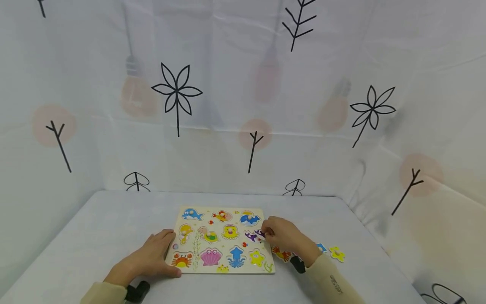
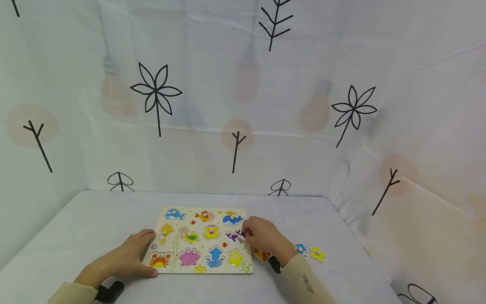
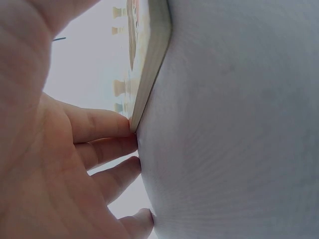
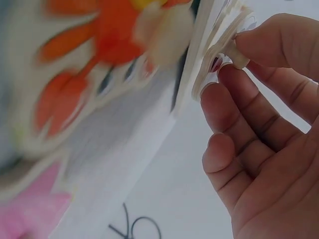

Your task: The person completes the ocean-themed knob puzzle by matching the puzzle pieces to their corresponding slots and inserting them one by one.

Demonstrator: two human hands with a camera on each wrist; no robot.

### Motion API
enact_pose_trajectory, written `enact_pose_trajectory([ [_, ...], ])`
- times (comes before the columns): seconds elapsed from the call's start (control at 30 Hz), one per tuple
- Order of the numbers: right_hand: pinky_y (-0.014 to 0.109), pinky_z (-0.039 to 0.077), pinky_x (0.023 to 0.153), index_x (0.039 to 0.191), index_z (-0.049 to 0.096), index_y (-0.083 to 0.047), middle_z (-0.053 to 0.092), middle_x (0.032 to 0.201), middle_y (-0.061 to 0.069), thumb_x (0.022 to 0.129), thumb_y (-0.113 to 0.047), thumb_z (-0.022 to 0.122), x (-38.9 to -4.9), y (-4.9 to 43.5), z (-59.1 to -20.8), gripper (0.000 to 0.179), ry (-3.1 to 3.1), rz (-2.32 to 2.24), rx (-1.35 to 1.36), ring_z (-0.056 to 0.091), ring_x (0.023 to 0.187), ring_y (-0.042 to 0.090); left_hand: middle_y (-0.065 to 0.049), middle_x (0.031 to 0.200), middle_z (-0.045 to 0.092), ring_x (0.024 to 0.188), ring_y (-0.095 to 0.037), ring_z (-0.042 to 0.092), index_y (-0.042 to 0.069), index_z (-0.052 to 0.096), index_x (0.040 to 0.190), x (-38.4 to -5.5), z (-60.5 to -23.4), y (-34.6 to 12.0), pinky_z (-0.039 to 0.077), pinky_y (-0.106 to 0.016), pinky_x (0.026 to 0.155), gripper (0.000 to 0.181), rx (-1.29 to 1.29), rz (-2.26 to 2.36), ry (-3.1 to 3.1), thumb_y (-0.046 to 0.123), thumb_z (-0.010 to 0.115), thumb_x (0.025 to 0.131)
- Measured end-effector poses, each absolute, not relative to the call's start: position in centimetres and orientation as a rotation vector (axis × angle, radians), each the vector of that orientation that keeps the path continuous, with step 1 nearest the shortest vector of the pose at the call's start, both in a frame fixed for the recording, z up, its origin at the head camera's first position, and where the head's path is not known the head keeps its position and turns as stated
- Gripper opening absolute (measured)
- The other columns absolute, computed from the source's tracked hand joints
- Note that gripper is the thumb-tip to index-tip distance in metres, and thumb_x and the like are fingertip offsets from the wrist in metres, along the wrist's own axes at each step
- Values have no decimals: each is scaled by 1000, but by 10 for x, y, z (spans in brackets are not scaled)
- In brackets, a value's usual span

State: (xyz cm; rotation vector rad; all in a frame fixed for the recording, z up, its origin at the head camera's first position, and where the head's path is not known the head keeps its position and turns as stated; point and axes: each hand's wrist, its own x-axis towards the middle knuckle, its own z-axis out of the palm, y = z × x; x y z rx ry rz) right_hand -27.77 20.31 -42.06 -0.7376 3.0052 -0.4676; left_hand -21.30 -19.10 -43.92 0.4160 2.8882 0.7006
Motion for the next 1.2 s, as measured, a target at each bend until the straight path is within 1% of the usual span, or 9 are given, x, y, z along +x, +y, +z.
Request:
enact_pose_trajectory([
  [0.2, 26, 48, 70, 94, 68, -20, 51, 81, -10, 83, -16, 70, -280, 190, -420, 12, 2983, -426, -766, 49, 77, 11, -20, 143, 38, 133, -40, 34, -1, 44, 138, -214, -439, -189, 15, -68, 109, 113, 425, 683, 2895, 64, 82, 55],
  [0.4, 25, 45, 66, 92, 68, -21, 52, 79, -10, 83, -18, 71, -282, 182, -421, 10, 2973, -403, -763, 49, 76, 10, -20, 143, 39, 133, -39, 34, -1, 44, 138, -215, -439, -188, 15, -68, 109, 113, 421, 683, 2898, 64, 83, 54],
  [0.7, 26, 43, 66, 90, 68, -21, 53, 78, -9, 84, -21, 72, -281, 171, -419, 7, 2949, -393, -693, 50, 77, 11, -20, 144, 38, 133, -40, 34, -1, 43, 138, -214, -439, -189, 15, -68, 109, 113, 414, 687, 2895, 64, 83, 54],
  [1.2, 26, 42, 64, 89, 67, -21, 52, 76, -9, 85, -19, 71, -280, 168, -421, 6, 2928, -399, -723, 49, 75, 11, -19, 143, 38, 133, -39, 34, -1, 44, 138, -212, -439, -190, 14, -67, 110, 112, 420, 709, 2890, 63, 83, 54],
])
